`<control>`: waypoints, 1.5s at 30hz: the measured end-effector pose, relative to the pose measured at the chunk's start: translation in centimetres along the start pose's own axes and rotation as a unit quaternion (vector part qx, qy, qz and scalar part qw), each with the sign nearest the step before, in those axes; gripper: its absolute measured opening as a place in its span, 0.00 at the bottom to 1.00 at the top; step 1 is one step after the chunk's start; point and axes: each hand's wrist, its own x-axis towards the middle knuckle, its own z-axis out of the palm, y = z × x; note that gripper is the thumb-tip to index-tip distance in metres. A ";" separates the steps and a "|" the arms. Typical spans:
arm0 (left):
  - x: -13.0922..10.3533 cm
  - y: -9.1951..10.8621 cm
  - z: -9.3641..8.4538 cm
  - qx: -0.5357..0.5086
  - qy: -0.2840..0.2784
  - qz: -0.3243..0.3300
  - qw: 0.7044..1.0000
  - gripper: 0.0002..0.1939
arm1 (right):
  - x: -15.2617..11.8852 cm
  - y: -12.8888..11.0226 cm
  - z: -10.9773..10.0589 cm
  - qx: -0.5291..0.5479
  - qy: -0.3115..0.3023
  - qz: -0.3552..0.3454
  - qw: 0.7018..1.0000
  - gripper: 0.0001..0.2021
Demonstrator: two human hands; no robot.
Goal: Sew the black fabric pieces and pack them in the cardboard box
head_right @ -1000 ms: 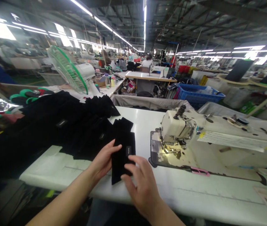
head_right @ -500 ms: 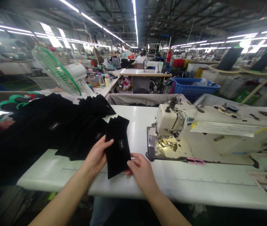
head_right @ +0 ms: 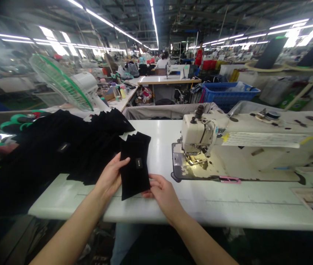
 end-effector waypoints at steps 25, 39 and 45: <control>0.2 0.7 -0.6 0.186 0.002 0.121 0.975 0.20 | 0.6 0.8 0.5 -0.103 -0.037 0.049 0.993 0.16; 7.1 2.7 -0.6 0.692 0.060 0.354 0.627 0.25 | 6.5 -2.0 0.9 -0.274 0.129 -0.114 0.946 0.04; 7.1 -0.1 -2.9 0.664 0.046 0.274 0.694 0.28 | 9.2 -2.5 1.4 -0.193 0.111 -0.063 0.973 0.16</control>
